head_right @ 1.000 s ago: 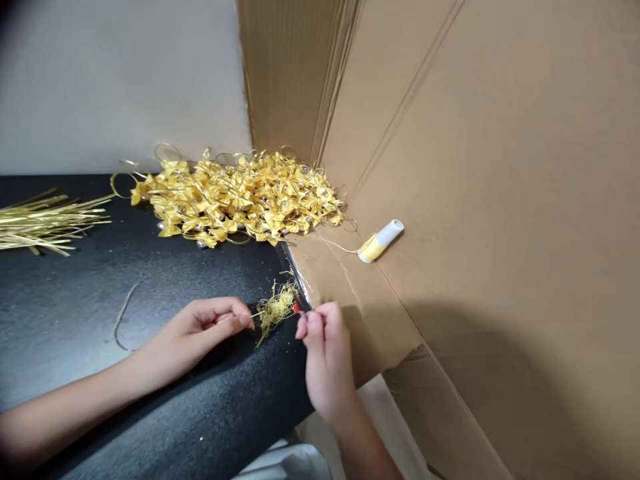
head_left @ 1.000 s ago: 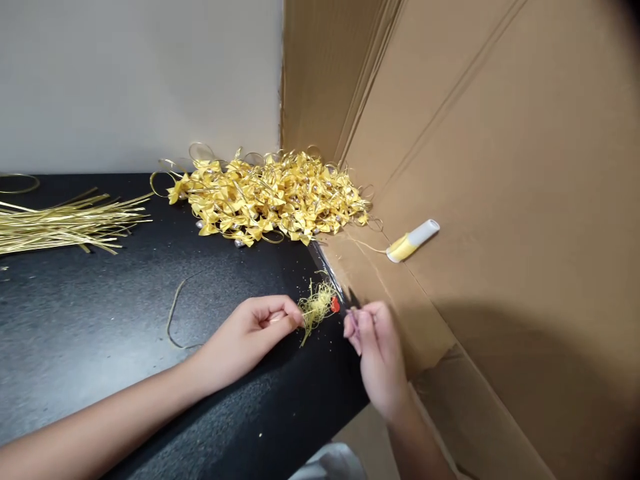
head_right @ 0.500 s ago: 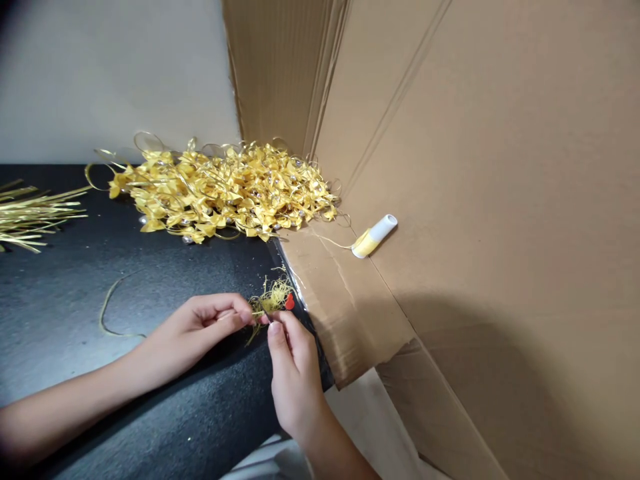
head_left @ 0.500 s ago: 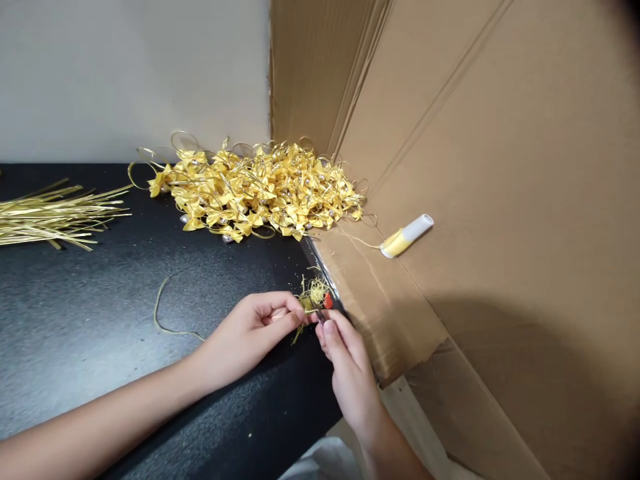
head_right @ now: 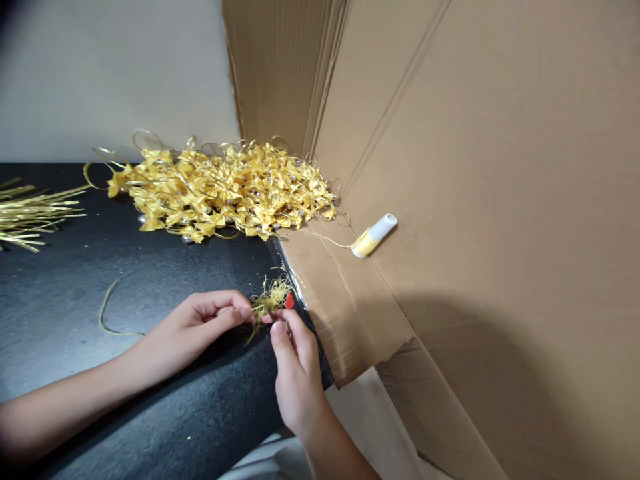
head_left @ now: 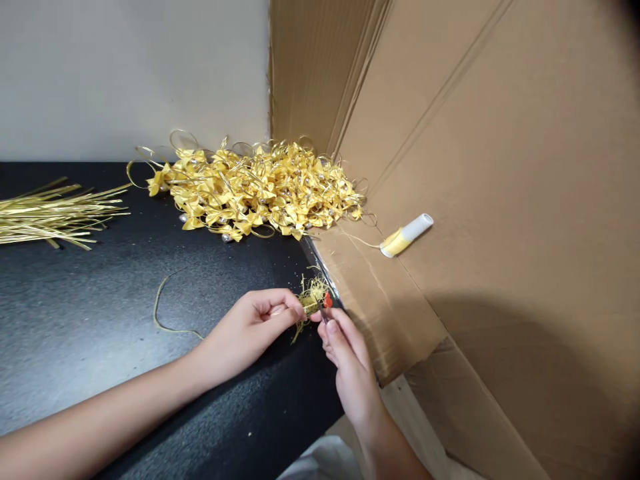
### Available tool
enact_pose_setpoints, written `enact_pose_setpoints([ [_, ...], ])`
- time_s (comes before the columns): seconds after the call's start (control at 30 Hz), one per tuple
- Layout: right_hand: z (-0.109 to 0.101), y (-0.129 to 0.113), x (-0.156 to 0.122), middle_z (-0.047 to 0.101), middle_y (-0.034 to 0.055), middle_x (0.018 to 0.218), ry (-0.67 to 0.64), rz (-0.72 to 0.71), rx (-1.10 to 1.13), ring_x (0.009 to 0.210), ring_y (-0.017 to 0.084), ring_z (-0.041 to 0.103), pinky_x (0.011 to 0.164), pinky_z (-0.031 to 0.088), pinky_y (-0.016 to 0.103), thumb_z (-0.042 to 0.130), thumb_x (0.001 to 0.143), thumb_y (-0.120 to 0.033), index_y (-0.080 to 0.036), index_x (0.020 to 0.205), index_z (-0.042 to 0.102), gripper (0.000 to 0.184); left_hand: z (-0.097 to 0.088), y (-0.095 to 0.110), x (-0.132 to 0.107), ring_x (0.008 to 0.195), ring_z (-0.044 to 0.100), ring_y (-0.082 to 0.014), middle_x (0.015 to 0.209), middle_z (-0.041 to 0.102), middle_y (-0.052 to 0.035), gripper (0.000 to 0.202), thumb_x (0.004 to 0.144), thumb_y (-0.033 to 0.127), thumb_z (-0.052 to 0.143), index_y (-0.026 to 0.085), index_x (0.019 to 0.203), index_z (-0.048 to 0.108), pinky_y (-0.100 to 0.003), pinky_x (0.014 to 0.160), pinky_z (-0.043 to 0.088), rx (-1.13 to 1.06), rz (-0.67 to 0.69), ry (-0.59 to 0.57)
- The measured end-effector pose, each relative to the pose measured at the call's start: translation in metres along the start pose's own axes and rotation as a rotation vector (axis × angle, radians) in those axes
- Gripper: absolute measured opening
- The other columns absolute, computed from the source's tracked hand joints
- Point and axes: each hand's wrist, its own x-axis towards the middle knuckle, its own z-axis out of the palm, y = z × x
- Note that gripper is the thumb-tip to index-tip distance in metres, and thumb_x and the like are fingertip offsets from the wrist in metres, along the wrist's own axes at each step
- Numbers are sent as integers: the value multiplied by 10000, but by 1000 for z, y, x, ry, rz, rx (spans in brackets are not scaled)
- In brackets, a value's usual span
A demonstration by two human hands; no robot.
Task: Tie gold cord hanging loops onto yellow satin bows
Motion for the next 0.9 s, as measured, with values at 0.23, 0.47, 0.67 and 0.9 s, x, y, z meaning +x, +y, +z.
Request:
enact_pose_setpoints([
  [0.23,1,2,1,693,53,987,-33,-10,25,922,177,624,829,471,273,511,916,-521,-232,1058,706,376,2,1,0,543,371,-106,565,467,39,356,806,494,541,160,699,602,-211,522,289,0,-8,-27],
  [0.47,1,5,3,694,51,961,-34,-9,41,887,168,617,807,468,264,534,907,-507,-219,1022,715,359,3,1,0,547,386,-105,574,481,37,362,808,497,547,155,704,604,-203,523,299,-10,-8,-44],
  [0.67,1,4,4,686,47,912,-18,-9,30,874,165,611,762,462,250,520,909,-519,-212,1011,707,373,3,0,0,564,387,-106,590,483,35,342,819,467,548,154,697,609,-203,529,299,-13,2,-50],
  [0.9,1,2,5,647,36,813,-3,-23,9,786,149,574,663,438,230,517,907,-514,-197,957,705,372,4,2,0,579,419,-116,609,525,24,315,806,449,557,163,688,616,-209,538,324,-21,15,-46],
])
